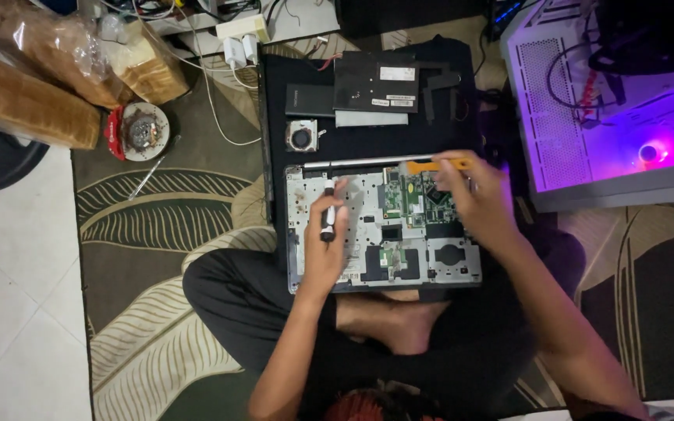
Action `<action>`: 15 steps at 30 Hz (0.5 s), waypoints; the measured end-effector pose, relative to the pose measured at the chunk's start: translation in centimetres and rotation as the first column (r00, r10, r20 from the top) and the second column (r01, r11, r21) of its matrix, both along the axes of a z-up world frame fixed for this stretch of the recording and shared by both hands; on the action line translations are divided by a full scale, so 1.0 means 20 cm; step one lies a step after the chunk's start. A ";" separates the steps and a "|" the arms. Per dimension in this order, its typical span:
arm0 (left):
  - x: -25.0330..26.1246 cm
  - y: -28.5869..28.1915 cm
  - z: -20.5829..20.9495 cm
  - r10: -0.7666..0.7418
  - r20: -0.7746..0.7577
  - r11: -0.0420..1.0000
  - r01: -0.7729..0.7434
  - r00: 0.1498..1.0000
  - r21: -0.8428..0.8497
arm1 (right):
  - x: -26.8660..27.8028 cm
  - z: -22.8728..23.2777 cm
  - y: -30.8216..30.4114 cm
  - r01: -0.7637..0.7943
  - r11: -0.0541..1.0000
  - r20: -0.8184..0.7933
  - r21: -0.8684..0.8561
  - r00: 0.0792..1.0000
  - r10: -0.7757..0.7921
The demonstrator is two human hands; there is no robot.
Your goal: The person is sitting on the floor repairing a disassembled laptop. They use a screwdriver to tighten screws on the motherboard and casing, and a plastic pry tool to adjust internal components. The person handles the laptop chassis and various small parts while working.
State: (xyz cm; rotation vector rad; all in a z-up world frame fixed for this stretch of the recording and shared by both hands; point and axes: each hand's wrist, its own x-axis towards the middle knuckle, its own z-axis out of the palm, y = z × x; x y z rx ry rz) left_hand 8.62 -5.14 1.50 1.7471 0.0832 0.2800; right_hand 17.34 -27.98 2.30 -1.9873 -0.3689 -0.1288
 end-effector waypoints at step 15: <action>0.20 -0.07 -0.11 -0.095 0.093 0.894 0.044 0.991 0.446 | 0.11 -0.16 0.07 -0.094 0.993 0.226 -0.075 0.968 0.109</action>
